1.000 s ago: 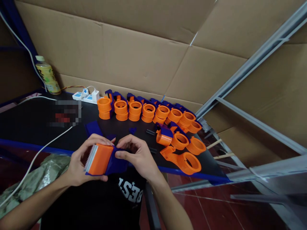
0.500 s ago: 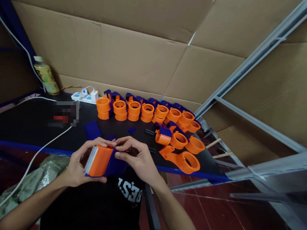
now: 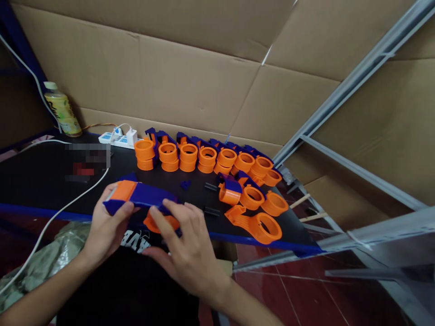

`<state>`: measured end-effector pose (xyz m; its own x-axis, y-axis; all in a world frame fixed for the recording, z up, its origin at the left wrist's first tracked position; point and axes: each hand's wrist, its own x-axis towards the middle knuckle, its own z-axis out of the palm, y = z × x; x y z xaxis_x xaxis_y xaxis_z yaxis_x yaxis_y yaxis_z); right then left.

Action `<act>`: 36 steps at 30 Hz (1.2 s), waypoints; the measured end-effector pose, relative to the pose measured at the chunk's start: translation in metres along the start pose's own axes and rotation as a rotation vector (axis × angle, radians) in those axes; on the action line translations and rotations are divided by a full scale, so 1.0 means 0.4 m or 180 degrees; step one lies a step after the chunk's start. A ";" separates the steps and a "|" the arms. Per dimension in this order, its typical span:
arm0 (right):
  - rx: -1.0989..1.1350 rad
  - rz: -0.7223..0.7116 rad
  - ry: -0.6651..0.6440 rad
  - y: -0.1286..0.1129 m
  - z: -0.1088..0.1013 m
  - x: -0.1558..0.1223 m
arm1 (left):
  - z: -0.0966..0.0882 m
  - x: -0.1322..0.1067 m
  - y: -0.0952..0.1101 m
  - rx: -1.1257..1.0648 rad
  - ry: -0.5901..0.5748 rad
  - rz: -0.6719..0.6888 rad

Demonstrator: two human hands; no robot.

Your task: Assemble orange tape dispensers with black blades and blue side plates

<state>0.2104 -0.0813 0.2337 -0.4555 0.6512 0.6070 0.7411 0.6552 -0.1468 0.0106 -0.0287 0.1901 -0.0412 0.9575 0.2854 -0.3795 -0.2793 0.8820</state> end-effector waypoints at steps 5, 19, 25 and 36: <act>-0.0691 -0.0154 -0.0157 -0.006 0.007 -0.040 | 0.025 -0.007 -0.015 -0.0791 0.0194 -0.0808; -0.1968 0.2518 0.0880 0.735 -0.449 0.010 | 0.014 0.010 0.003 -0.0399 -0.1759 -0.1173; -0.1759 0.3080 -0.0044 0.943 -0.445 -0.031 | 0.017 0.009 -0.016 -0.0168 -0.2052 -0.1376; -0.1220 0.3298 -0.0352 1.018 -0.367 -0.051 | 0.022 0.011 -0.028 0.0013 -0.2287 -0.1495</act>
<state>0.5940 0.1160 0.2760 0.4452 0.8584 0.2546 0.8836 -0.3753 -0.2799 0.0227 -0.0220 0.1847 0.7154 0.6964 0.0572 -0.2072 0.1333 0.9692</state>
